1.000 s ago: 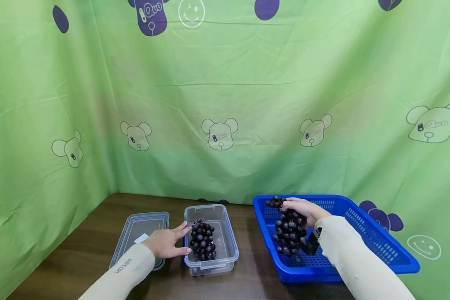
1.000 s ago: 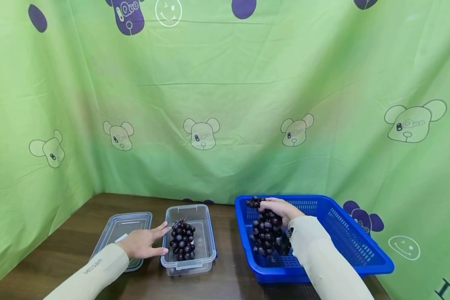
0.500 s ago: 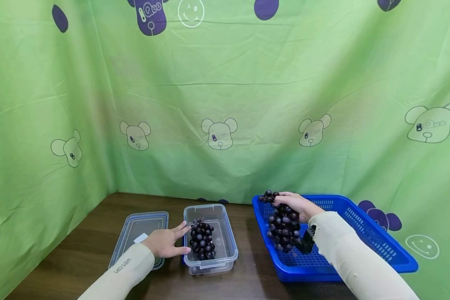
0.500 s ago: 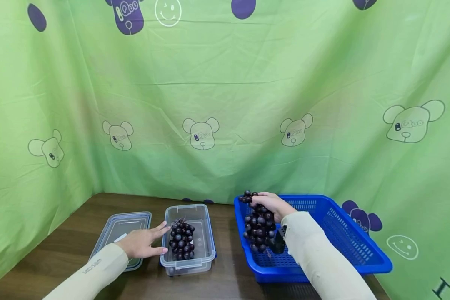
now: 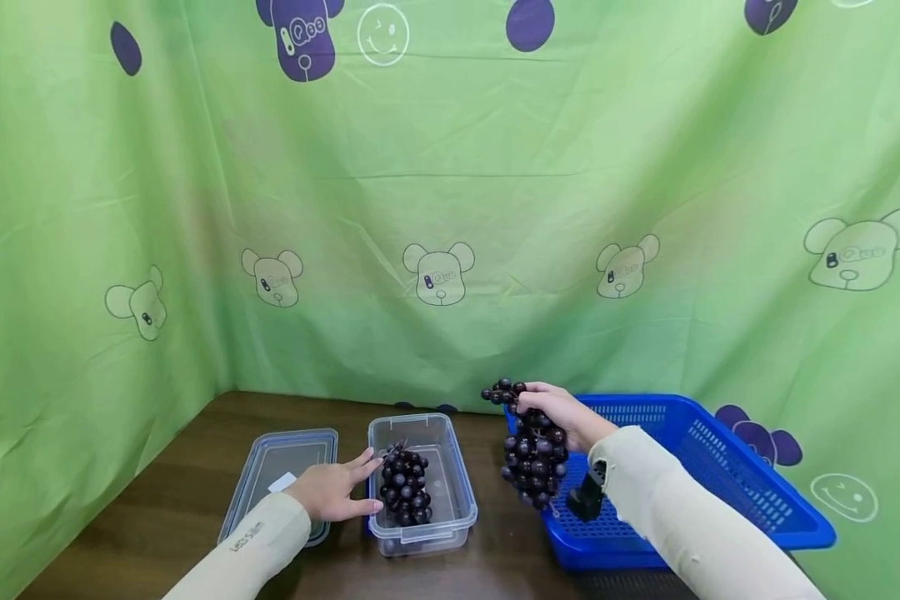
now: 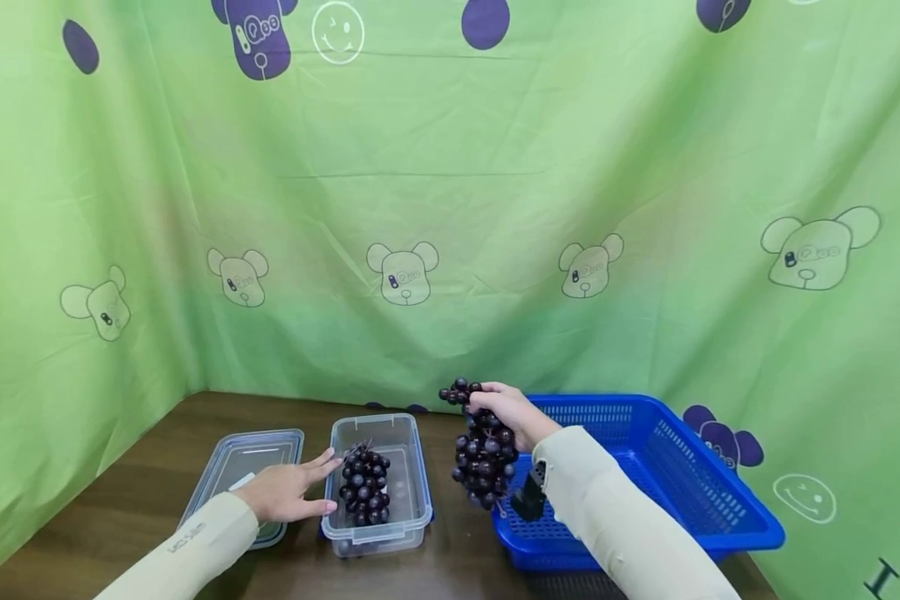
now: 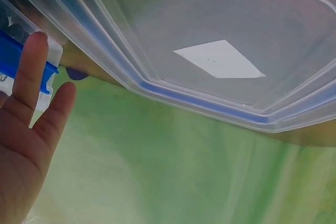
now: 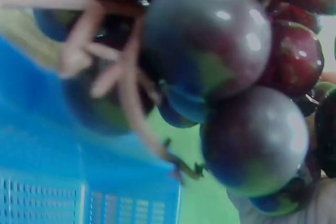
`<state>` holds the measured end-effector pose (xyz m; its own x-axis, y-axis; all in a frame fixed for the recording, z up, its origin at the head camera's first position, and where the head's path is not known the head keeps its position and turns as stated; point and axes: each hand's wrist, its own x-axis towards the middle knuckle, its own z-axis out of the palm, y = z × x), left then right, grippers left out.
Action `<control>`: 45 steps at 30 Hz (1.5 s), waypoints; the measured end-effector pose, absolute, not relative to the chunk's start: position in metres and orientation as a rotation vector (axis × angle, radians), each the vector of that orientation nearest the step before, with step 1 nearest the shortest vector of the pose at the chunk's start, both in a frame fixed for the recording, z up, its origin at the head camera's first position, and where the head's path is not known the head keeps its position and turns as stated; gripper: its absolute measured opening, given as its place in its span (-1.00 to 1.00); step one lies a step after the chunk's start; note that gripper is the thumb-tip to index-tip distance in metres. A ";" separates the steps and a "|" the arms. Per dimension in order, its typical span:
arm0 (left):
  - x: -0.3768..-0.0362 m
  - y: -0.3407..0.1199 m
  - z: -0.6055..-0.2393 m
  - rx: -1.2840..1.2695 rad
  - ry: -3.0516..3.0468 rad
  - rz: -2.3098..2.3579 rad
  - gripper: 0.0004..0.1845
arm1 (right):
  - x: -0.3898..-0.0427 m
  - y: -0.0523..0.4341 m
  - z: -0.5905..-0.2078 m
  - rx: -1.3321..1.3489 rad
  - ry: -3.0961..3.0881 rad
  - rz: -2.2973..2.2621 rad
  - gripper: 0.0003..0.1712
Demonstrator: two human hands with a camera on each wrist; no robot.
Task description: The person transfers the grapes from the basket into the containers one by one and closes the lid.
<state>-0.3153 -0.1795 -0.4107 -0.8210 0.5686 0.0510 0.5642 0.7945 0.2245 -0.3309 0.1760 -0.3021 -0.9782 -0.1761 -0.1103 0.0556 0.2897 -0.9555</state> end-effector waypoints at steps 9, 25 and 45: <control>-0.312 -0.181 -0.408 0.908 2.961 0.368 -0.20 | -0.337 0.139 -0.315 -0.102 2.412 -1.779 -0.26; -0.311 -0.179 -0.413 0.946 2.970 0.357 -0.19 | -0.339 0.080 -0.330 -0.228 2.359 -1.837 -0.22; -0.312 -0.177 -0.411 0.926 2.982 0.342 -0.21 | -0.342 0.056 -0.372 -0.166 2.405 -1.948 -0.24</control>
<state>-0.3120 -0.1773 -0.4105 -0.8261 0.5599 0.0637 0.5598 0.8024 0.2067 -0.3423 0.0557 -0.3718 -0.9934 -0.1097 0.0345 -0.0565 0.2048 -0.9772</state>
